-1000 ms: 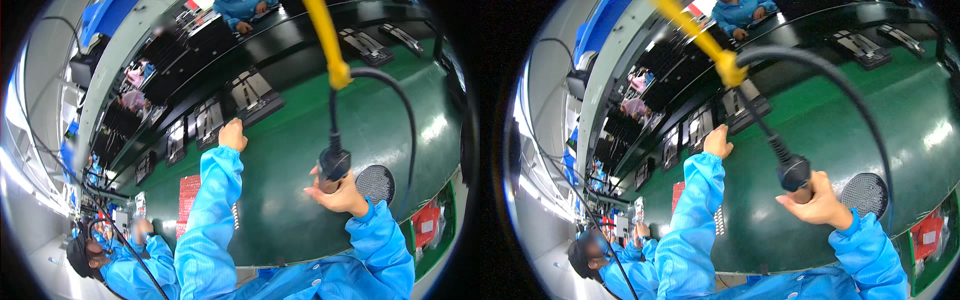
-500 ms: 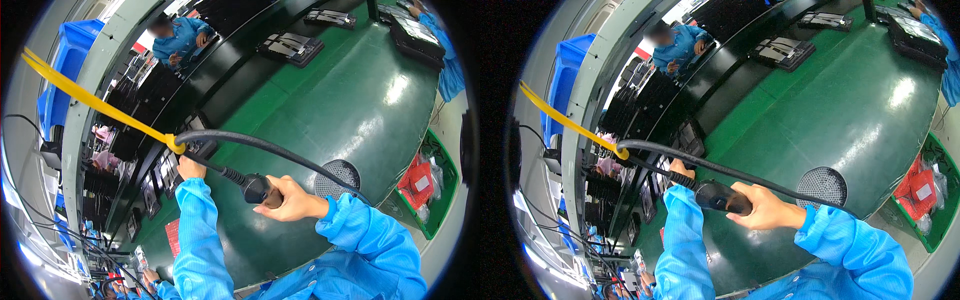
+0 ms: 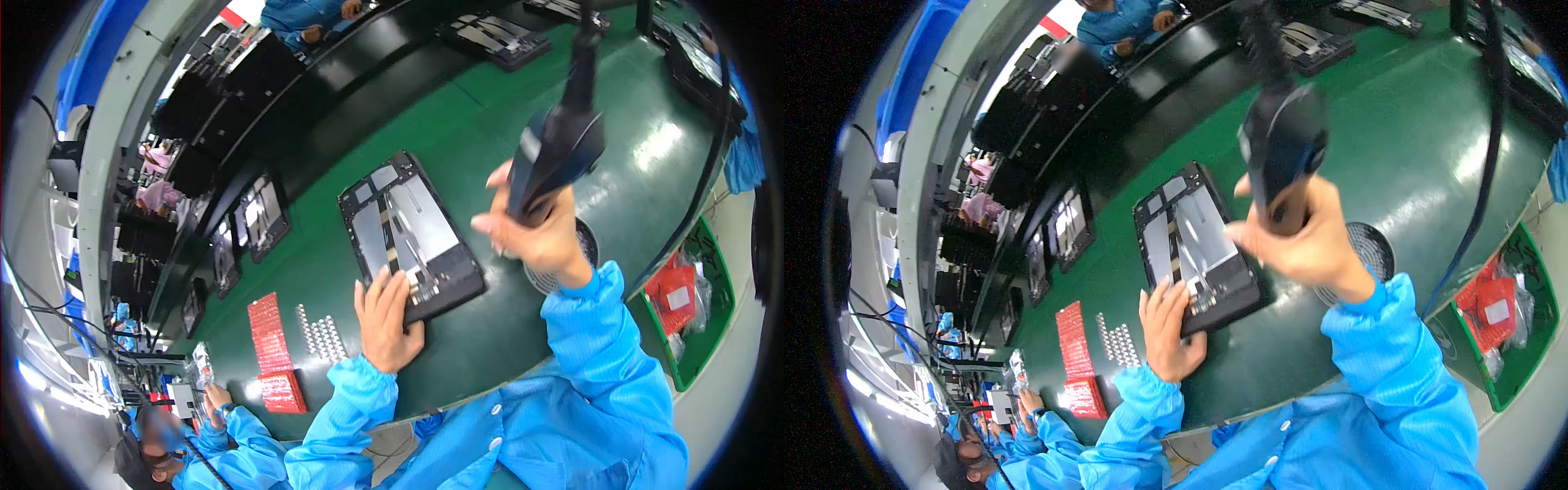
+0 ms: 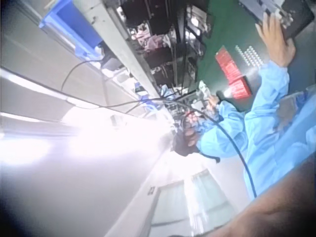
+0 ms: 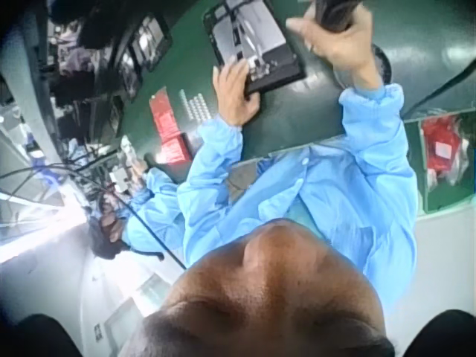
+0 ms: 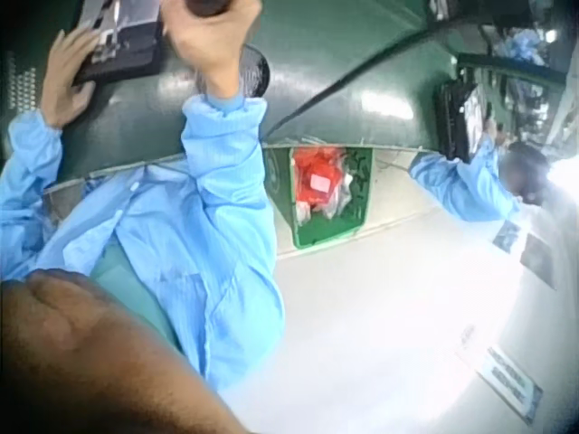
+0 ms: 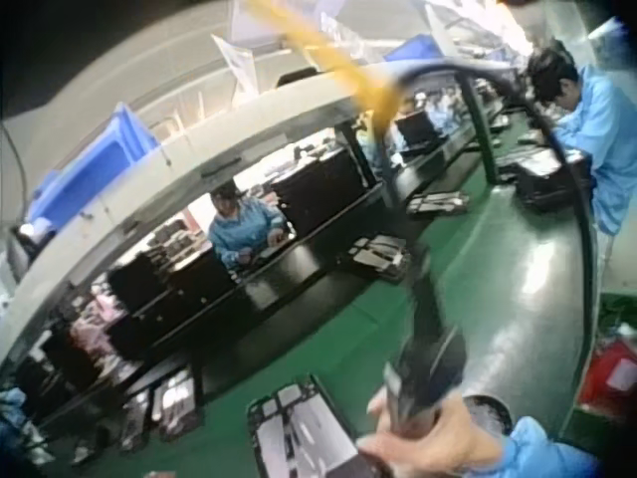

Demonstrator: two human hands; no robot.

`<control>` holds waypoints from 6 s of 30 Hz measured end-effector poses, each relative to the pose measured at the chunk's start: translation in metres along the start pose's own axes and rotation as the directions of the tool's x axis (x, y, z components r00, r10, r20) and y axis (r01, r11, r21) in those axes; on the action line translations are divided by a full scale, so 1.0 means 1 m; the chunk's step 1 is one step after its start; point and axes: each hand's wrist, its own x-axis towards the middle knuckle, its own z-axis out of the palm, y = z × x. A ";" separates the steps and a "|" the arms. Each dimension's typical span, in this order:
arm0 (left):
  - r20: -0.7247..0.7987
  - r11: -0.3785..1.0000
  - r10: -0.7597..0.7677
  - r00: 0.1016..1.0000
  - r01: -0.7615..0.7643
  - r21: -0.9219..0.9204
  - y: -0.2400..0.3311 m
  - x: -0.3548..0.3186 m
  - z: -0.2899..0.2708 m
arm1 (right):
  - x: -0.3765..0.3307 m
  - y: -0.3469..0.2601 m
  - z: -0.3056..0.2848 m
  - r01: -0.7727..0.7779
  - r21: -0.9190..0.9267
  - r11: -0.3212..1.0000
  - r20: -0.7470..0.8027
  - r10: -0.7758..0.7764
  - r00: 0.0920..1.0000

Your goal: Installing small components and securing them with a power screwdriver on electronic screens.

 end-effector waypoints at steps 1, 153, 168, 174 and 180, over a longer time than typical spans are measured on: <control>0.016 1.000 0.003 1.000 -0.002 -0.031 0.010 -0.011 -0.001 | 0.004 -0.005 -0.006 0.005 0.009 1.000 -0.006 -0.005 1.000; 0.294 0.652 -0.700 0.651 0.750 -0.108 -0.080 -0.066 -0.052 | 0.020 0.012 -0.052 0.063 -0.174 0.983 -0.105 -0.082 0.991; 0.282 0.375 -0.759 0.586 0.748 -0.547 -0.105 -0.081 -0.050 | 0.019 0.021 -0.053 0.038 -0.170 0.985 -0.093 -0.054 0.994; -0.021 0.769 -0.628 0.778 0.616 -0.170 -0.087 -0.082 -0.036 | 0.014 -0.002 -0.032 0.118 -0.221 0.968 -0.122 -0.147 0.982; 0.022 0.686 -0.586 0.810 0.510 -0.520 -0.037 -0.055 -0.017 | 0.007 -0.021 0.048 0.202 0.064 0.977 0.064 -0.206 0.976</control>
